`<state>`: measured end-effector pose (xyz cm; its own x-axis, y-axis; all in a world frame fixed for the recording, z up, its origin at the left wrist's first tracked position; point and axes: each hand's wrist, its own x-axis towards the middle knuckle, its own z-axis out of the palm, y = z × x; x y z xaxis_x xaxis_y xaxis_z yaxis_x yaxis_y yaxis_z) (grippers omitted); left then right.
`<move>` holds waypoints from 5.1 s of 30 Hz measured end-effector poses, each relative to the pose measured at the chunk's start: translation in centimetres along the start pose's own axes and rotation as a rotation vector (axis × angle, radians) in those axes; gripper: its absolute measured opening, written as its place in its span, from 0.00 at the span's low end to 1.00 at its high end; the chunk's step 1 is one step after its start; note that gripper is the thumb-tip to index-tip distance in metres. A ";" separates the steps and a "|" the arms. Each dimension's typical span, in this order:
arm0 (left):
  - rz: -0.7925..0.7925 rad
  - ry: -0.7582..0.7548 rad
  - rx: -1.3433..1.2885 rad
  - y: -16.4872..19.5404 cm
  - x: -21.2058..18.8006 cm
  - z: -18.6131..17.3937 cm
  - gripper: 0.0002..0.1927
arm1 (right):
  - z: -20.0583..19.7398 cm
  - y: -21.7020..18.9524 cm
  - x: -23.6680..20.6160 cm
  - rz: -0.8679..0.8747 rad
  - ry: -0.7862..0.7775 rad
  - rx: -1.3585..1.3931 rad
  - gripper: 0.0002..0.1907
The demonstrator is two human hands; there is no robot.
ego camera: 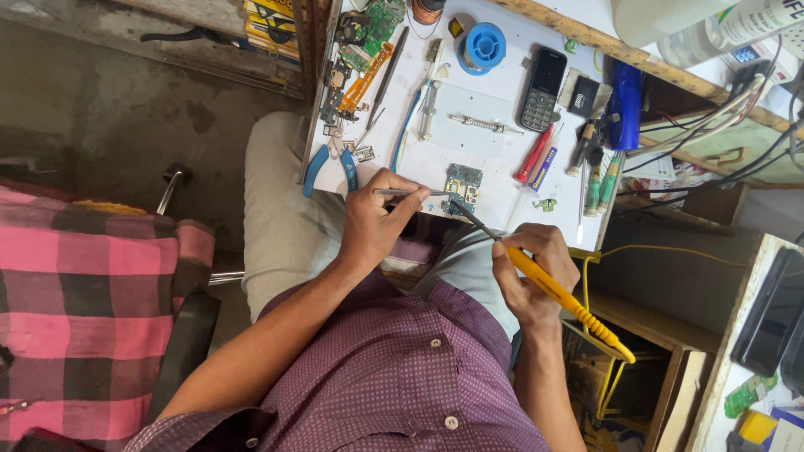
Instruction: The person sits at a cluttered repair workbench and solders a small green circuit board, holding the board with tweezers in one hand and a yellow soldering iron in the other. They work on the board's components for most of the episode, then set the iron aside and press and position the board with both hands.
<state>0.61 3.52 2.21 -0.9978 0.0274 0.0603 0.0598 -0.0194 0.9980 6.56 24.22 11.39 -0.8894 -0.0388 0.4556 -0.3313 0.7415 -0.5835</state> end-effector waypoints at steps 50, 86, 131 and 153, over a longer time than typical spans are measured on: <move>-0.007 -0.001 -0.009 0.1 0.1 0.0 0.07 | -0.3 -1.4 0.7 0.102 -0.071 0.048 0.09; 0.005 -0.020 -0.005 -0.3 0.1 0.0 0.08 | 0.1 -0.8 0.8 0.075 -0.042 0.032 0.09; -0.008 -0.012 -0.001 -0.3 0.0 0.0 0.08 | 0.0 0.3 0.0 0.092 0.006 0.001 0.08; -0.003 -0.020 -0.018 -0.2 0.1 0.0 0.08 | -0.2 -0.1 1.0 0.111 -0.021 0.006 0.08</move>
<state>0.54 3.52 1.98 -0.9972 0.0479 0.0574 0.0556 -0.0377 0.9977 5.77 24.26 11.99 -0.9271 0.0287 0.3738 -0.2324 0.7382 -0.6332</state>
